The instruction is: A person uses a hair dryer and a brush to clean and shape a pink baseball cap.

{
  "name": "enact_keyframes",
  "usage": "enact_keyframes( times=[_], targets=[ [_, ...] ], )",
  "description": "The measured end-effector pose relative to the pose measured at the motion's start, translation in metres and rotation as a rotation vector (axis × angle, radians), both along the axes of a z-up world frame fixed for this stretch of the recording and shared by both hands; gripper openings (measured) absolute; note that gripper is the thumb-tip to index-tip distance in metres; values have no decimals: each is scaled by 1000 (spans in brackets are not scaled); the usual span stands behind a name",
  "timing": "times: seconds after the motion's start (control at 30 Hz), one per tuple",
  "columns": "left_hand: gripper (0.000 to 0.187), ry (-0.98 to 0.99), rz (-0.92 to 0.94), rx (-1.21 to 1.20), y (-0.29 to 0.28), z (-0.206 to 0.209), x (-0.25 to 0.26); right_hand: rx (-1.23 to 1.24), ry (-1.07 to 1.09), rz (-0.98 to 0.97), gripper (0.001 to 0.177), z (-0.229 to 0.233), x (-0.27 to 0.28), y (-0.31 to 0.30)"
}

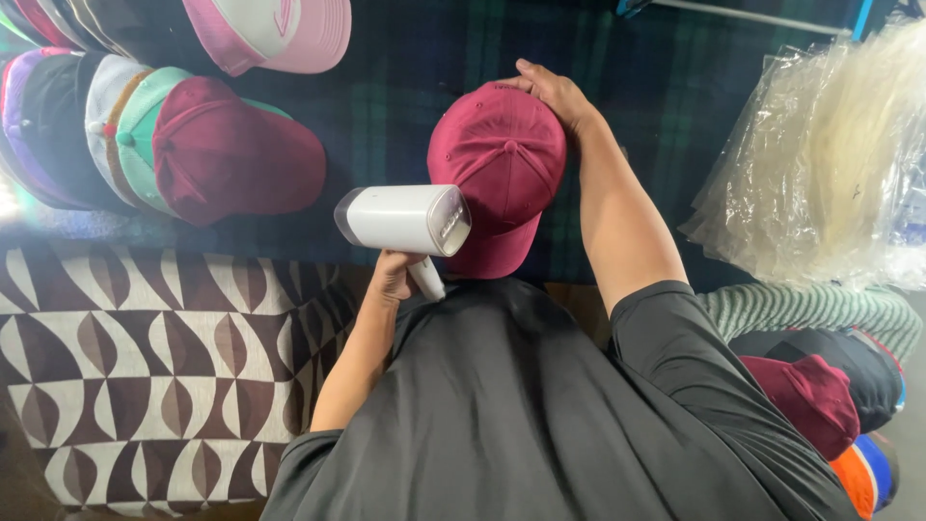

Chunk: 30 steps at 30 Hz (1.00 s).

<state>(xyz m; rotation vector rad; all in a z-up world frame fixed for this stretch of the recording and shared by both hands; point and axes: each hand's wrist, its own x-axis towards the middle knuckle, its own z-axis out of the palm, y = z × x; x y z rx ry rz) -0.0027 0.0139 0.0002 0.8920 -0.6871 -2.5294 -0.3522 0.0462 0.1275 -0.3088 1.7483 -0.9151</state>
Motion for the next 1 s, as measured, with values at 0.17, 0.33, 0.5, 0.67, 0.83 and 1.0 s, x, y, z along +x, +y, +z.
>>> enact_keyframes(
  times=[0.17,0.33,0.5,0.67,0.83,1.0],
  targets=[
    [63,12,0,-55,-18,4,16,-199,-6,-196,57,-2,8,16],
    [62,27,-7,-116,-57,5,12,-529,343,-435,44,-23,15,63],
    [60,40,-9,-203,-92,2,-34,-616,895,-8,45,-7,62,107],
    [50,92,-156,-201,-100,46,-64,-597,881,147,75,-22,75,108],
    [53,48,-157,-109,-100,58,-70,-514,789,196,109,-27,69,108],
    [51,112,-83,-84,-95,49,-72,-428,778,205,128,-31,64,111]
  ],
)
